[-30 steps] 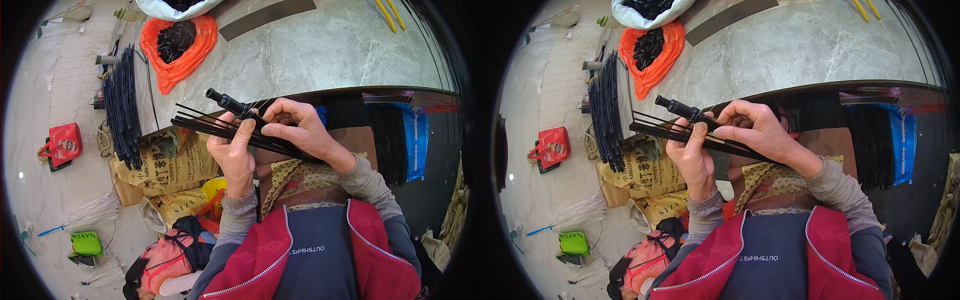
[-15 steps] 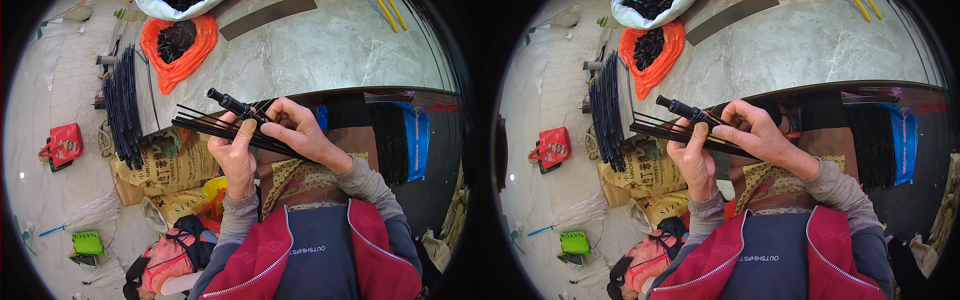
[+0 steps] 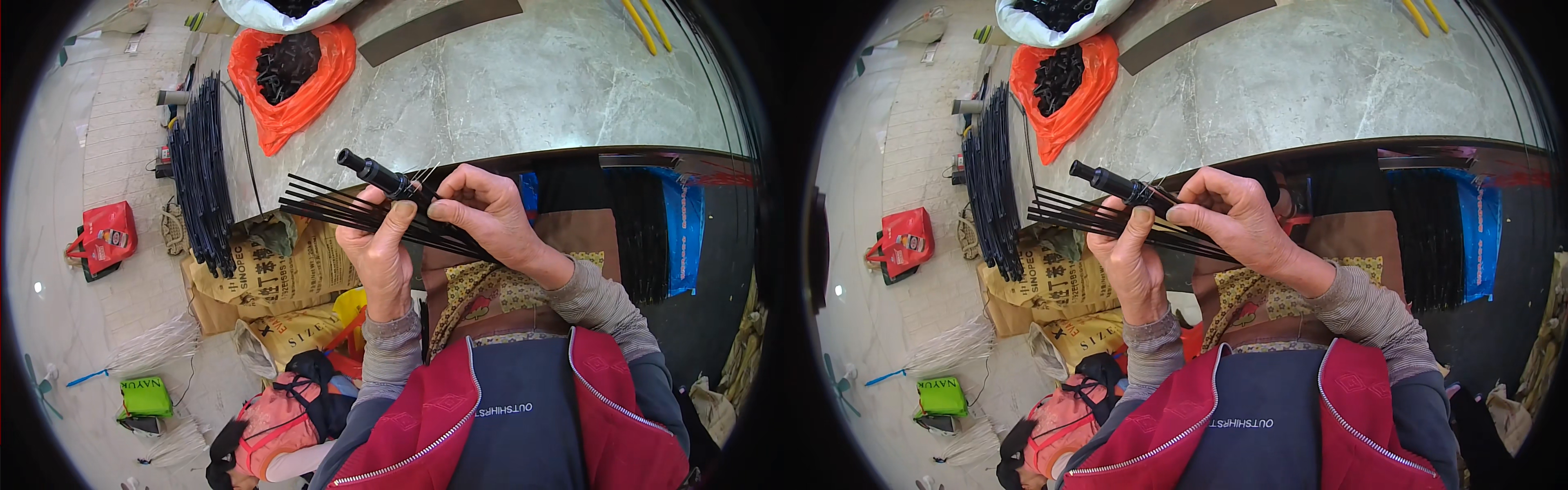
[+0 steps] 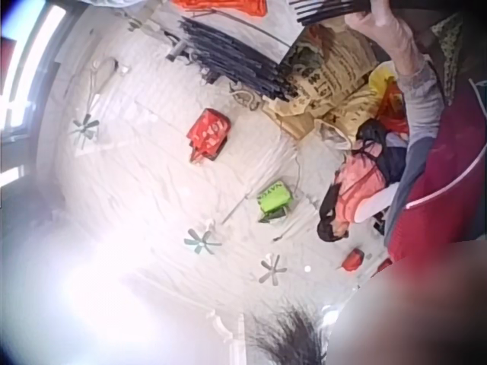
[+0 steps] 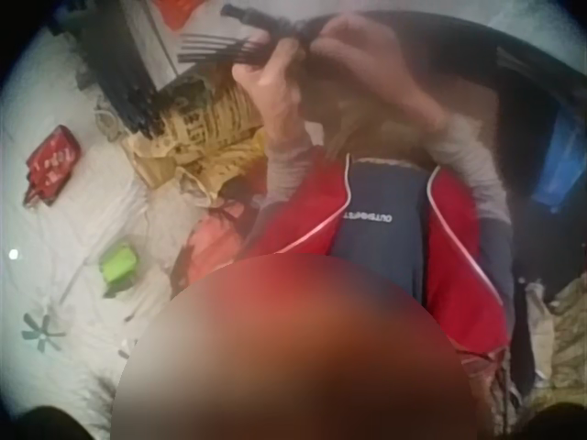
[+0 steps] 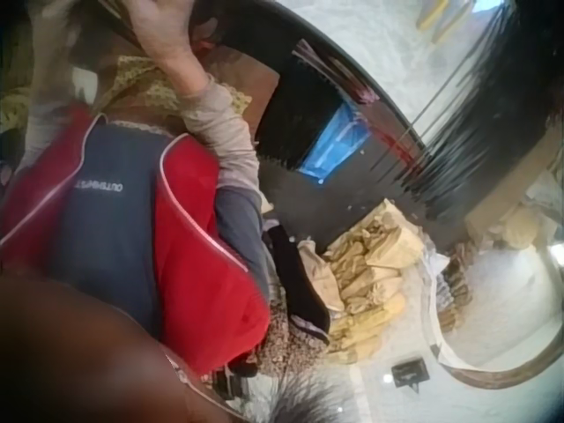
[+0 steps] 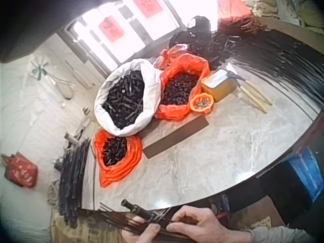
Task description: Assembling industrial brushes by inserting bundles of bristles into a central plastic hub.
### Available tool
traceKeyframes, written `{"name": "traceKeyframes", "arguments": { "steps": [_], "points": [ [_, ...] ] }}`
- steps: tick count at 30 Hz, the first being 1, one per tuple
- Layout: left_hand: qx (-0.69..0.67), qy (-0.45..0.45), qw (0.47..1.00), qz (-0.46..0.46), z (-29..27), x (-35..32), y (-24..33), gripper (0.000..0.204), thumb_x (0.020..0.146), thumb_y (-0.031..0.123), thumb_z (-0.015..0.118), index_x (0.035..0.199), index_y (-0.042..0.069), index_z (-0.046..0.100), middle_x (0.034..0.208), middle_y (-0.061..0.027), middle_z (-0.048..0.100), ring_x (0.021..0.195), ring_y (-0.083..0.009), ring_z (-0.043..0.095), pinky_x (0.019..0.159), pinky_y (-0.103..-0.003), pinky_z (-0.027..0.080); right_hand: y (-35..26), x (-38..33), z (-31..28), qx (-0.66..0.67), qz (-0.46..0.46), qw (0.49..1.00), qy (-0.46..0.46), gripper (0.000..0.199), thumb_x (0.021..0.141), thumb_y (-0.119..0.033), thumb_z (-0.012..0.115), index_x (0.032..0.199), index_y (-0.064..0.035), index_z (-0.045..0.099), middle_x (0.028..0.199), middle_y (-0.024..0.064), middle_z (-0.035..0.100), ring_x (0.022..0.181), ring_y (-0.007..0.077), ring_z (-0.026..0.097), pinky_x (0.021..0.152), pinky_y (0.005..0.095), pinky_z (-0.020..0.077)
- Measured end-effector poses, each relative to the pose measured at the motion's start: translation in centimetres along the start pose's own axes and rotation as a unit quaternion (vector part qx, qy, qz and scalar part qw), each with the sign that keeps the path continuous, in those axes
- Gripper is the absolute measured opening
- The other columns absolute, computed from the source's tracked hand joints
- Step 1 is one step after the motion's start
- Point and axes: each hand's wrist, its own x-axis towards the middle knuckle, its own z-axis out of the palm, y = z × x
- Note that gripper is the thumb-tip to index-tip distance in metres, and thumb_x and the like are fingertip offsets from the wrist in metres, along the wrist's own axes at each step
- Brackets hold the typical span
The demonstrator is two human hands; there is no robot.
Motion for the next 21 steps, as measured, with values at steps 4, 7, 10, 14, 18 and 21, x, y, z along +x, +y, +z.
{"name": "traceKeyframes", "arguments": {
  "steps": [4, 7, 10, 14, 18, 21],
  "points": [
    [0.003, -0.015, 1.0, -0.014, -0.8, 0.5, -0.1, 0.032, 0.077, -0.008, 0.078, 0.107, -0.004, 0.068, 0.098, -0.0127, 0.072, 0.087, -0.0189, 0.068, 0.085, -0.03, 0.054, -0.1, 0.2, -0.2, 0.002, 0.014, 1.0, -0.014, 0.011, 0.091, -0.005, 0.072, 0.093, -0.0025, 0.062, 0.083, -0.006, 0.059, 0.076, 0.0, 0.054, 0.066, 0.0178, 0.0447],
    [0.009, -0.037, 0.999, -0.025, -1.0, 0.8, 0.1, 0.031, 0.076, -0.007, 0.078, 0.106, -0.004, 0.069, 0.099, -0.011, 0.072, 0.086, -0.0175, 0.067, 0.084, -0.028, 0.053, 0.0, 0.3, 0.0, -0.011, 0.012, 1.0, -0.014, 0.013, 0.09, -0.007, 0.073, 0.09, -0.003, 0.062, 0.079, -0.0068, 0.058, 0.071, -0.0008, 0.051, 0.061, 0.0178, 0.0419],
    [0.013, -0.048, 0.998, -0.031, -1.2, 1.0, 0.0, 0.031, 0.076, -0.007, 0.078, 0.106, -0.004, 0.069, 0.101, -0.0102, 0.071, 0.087, -0.0167, 0.067, 0.084, -0.028, 0.052, -0.3, 0.4, 0.0, -0.031, 0.019, 0.999, -0.019, 0.014, 0.09, -0.008, 0.073, 0.089, -0.0036, 0.06, 0.078, -0.007, 0.056, 0.07, -0.0012, 0.05, 0.06, 0.0175, 0.0409],
    [0.022, -0.027, 0.998, -0.043, -0.9, 1.0, 0.2, 0.031, 0.079, -0.006, 0.078, 0.108, -0.004, 0.068, 0.101, -0.0097, 0.071, 0.089, -0.0158, 0.066, 0.085, -0.028, 0.052, -0.4, 0.5, 0.2, -0.078, 0.025, 0.997, -0.015, 0.015, 0.091, -0.005, 0.072, 0.092, -0.0043, 0.057, 0.081, -0.0063, 0.055, 0.072, -0.0011, 0.05, 0.063, 0.0168, 0.0415],
    [0.015, 0.014, 0.999, -0.034, -0.1, 0.4, 0.0, 0.029, 0.082, -0.006, 0.076, 0.109, -0.004, 0.068, 0.1, -0.0095, 0.071, 0.088, -0.0149, 0.066, 0.084, -0.027, 0.052, 0.3, 0.9, 0.5, -0.055, 0.005, 0.998, 0.014, 0.015, 0.091, -0.005, 0.071, 0.093, -0.0041, 0.056, 0.082, -0.0057, 0.056, 0.072, -0.001, 0.05, 0.063, 0.0169, 0.0417],
    [0.016, 0.029, 0.999, -0.042, 0.3, -0.2, 0.3, 0.028, 0.084, -0.006, 0.074, 0.11, -0.004, 0.067, 0.099, -0.0094, 0.072, 0.087, -0.014, 0.066, 0.082, -0.026, 0.052, 0.5, 0.5, 0.9, -0.077, -0.003, 0.997, 0.02, 0.014, 0.091, -0.004, 0.071, 0.094, -0.0036, 0.057, 0.083, -0.0056, 0.056, 0.073, -0.0009, 0.05, 0.064, 0.0171, 0.042]
  ]
}}
